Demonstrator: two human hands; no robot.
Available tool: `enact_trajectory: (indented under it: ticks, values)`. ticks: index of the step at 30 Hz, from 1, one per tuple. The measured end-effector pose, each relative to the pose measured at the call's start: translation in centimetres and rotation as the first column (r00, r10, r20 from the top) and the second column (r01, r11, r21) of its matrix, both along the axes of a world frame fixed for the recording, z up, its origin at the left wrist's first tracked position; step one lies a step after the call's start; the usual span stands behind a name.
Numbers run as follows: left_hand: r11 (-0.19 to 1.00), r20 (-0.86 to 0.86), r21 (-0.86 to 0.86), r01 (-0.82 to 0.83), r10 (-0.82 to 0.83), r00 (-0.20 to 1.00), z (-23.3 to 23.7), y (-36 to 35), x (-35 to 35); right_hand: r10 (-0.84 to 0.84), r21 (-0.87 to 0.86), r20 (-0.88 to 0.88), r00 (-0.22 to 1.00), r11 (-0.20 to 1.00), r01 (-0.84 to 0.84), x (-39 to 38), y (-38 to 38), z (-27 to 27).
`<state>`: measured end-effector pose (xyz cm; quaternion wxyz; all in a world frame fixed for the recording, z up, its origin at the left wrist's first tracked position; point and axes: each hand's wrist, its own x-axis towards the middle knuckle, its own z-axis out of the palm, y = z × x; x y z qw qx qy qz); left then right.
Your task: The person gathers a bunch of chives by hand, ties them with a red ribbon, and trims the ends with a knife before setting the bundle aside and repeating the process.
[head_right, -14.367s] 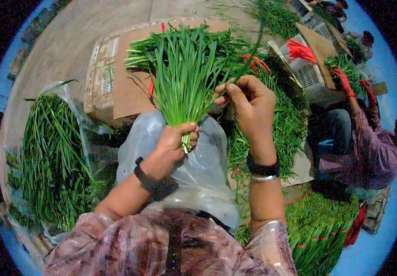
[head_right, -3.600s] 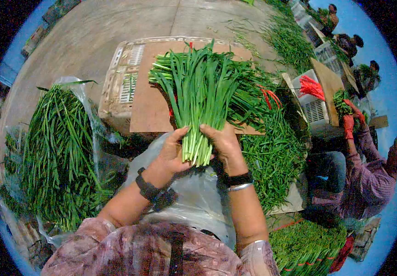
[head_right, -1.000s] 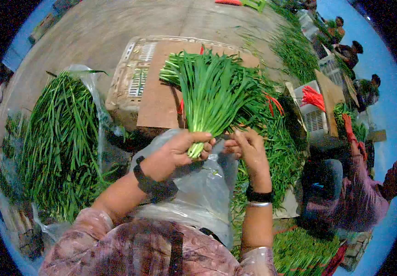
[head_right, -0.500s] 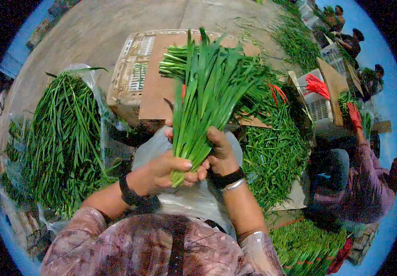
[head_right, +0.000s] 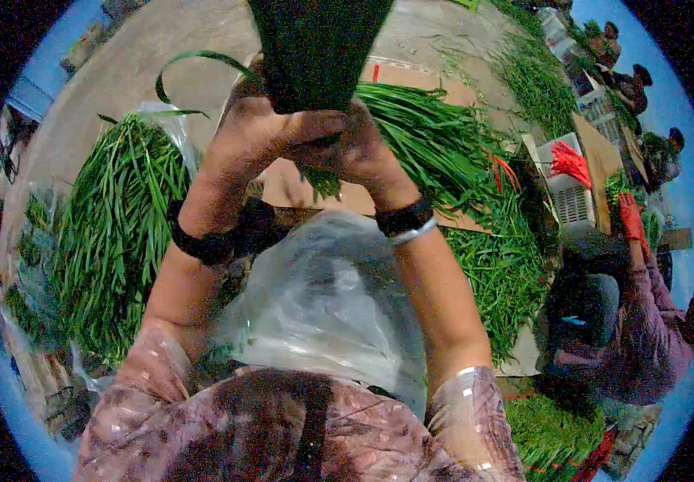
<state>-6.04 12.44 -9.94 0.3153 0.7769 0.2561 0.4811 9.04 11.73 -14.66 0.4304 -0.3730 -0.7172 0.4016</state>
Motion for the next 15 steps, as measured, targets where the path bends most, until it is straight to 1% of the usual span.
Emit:
enact_trajectory:
  ticks: [1, 2, 3, 4, 6, 8, 9, 10, 13, 14, 15]
  values:
    - [0.959, -0.118, 0.267, -0.099, 0.135, 0.984, -1.2, 1.0, -0.5, 0.086, 0.011, -0.200, 0.976, 0.996, -0.086, -0.6, 1.0, -0.9]
    - [0.961, -0.076, 0.238, -0.140, 0.162, 0.984, -2.2, 1.5, -0.4, 0.100, 0.053, -0.116, 0.988, 0.994, -0.094, -0.8, 1.6, -1.0]
    - [0.962, -0.033, 0.206, -0.179, 0.190, 0.981, -3.2, 2.0, -0.4, 0.111, 0.063, -0.096, 0.989, 0.992, -0.106, -1.0, 2.3, -1.4]
    - [0.983, 0.148, -0.136, -0.122, 0.142, 0.979, -4.2, 1.5, -0.2, 0.120, 0.063, -0.093, 0.988, 0.991, -0.115, -1.1, 3.1, -2.5]
    - [0.948, 0.309, -0.317, -0.007, 0.110, 0.945, -7.5, 2.6, -0.1, 0.109, 0.081, -0.060, 0.992, 0.991, -0.104, -1.2, 4.2, -5.2]
    - [0.914, 0.178, -0.394, -0.096, 0.178, 0.968, -8.4, 3.0, -0.3, 0.074, 0.175, 0.047, 0.996, 0.981, -0.081, -1.4, 5.7, -8.2]
    - [0.891, 0.109, -0.430, -0.144, 0.210, 0.972, -8.5, 3.0, -0.3, 0.050, 0.223, 0.097, 0.994, 0.972, -0.070, -1.7, 6.1, -8.7]
    - [0.846, 0.299, -0.533, -0.011, 0.200, 0.933, -8.1, 2.9, 0.4, 0.087, 0.091, -0.026, 0.996, 0.992, -0.084, -1.6, 5.9, -9.1]
    - [0.897, 0.148, -0.441, -0.023, 0.098, 0.984, -7.5, 4.7, 1.1, 0.010, -0.150, -0.100, 0.995, 0.988, -0.025, -1.4, 5.6, -8.8]
    - [0.912, 0.063, -0.410, 0.001, 0.027, 0.998, -6.8, 5.0, 1.3, -0.020, -0.184, -0.107, 0.994, 0.983, 0.000, -1.2, 5.3, -8.3]
    - [0.971, -0.093, -0.241, -0.011, -0.012, 0.996, -5.8, 5.1, 1.9, -0.027, -0.034, 0.014, 1.000, 0.999, 0.028, 0.0, 5.4, -8.6]
